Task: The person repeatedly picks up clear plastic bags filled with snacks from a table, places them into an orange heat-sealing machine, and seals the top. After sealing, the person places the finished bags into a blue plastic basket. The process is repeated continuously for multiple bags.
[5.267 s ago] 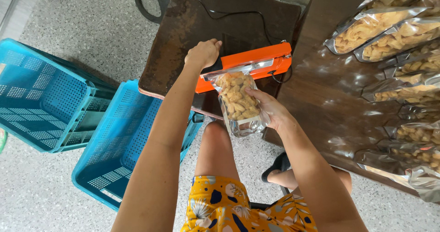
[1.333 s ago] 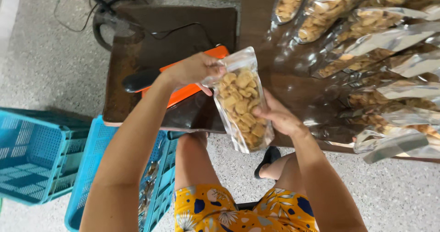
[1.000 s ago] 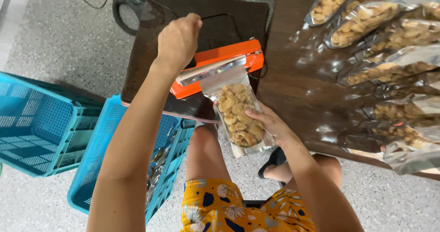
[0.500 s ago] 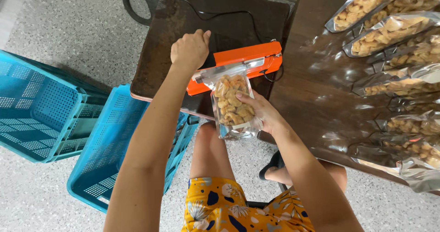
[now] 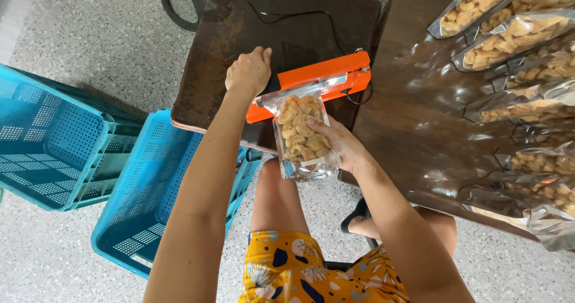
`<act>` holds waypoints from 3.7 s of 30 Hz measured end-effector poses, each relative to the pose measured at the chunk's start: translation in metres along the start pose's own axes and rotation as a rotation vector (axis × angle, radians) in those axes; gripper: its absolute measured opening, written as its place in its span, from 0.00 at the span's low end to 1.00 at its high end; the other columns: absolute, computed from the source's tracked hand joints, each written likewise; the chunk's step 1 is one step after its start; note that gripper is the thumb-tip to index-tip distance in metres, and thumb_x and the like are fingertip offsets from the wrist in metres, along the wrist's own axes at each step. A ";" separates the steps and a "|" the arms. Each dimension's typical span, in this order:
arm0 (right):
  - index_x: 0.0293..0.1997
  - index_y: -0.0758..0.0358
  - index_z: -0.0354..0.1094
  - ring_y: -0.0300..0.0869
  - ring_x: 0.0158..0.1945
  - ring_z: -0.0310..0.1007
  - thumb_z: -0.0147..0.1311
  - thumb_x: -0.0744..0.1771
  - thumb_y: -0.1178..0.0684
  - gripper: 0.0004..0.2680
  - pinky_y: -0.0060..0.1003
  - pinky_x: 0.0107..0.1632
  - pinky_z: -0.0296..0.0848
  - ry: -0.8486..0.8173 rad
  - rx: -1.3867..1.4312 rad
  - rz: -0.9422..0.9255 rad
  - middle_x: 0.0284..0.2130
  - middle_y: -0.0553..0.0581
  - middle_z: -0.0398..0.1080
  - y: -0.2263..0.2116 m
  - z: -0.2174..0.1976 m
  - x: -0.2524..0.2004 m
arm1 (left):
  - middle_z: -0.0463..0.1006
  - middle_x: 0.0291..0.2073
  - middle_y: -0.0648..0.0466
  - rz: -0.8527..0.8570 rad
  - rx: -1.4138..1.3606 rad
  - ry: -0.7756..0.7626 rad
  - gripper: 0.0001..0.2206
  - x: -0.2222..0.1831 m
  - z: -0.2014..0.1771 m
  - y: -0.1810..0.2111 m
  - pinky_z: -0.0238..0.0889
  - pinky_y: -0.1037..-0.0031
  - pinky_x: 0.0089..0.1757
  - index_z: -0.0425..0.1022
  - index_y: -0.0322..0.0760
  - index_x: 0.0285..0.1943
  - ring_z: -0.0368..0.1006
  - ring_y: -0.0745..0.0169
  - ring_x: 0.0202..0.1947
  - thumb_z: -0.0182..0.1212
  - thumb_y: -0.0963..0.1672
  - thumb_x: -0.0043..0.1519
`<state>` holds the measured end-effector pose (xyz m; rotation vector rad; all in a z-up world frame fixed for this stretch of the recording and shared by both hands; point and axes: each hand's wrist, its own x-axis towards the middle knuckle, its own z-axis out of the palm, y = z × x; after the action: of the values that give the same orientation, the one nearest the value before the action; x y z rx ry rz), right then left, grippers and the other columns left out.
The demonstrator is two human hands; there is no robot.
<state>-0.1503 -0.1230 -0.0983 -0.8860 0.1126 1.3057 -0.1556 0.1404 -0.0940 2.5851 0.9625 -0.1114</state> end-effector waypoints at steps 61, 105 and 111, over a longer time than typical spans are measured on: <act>0.67 0.65 0.53 0.52 0.51 0.79 0.59 0.66 0.52 0.23 0.49 0.47 0.84 0.068 -0.036 -0.004 0.53 0.67 0.72 0.003 -0.007 0.005 | 0.79 0.53 0.42 -0.021 -0.003 -0.202 0.22 0.012 0.005 -0.003 0.63 0.48 0.57 0.73 0.48 0.62 0.71 0.33 0.57 0.36 0.54 0.71; 0.79 0.61 0.40 0.52 0.76 0.53 0.69 0.61 0.40 0.42 0.49 0.74 0.52 -0.584 -1.088 -0.118 0.73 0.67 0.55 0.111 0.117 0.057 | 0.82 0.43 0.51 0.093 -0.797 -0.380 0.20 -0.206 -0.099 -0.240 0.71 0.71 0.44 0.75 0.34 0.64 0.75 0.65 0.42 0.55 0.50 0.69; 0.75 0.61 0.46 0.53 0.64 0.71 0.57 0.67 0.46 0.29 0.45 0.64 0.70 -0.473 -1.070 -0.086 0.63 0.70 0.66 0.109 0.110 0.095 | 0.82 0.37 0.37 0.021 -0.241 0.053 0.10 -0.226 -0.066 -0.294 0.70 0.51 0.39 0.72 0.37 0.57 0.78 0.33 0.39 0.54 0.46 0.71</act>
<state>-0.2593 0.0190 -0.1293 -1.3978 -1.0709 1.4409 -0.5215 0.2302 -0.0817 2.3863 0.9065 0.0747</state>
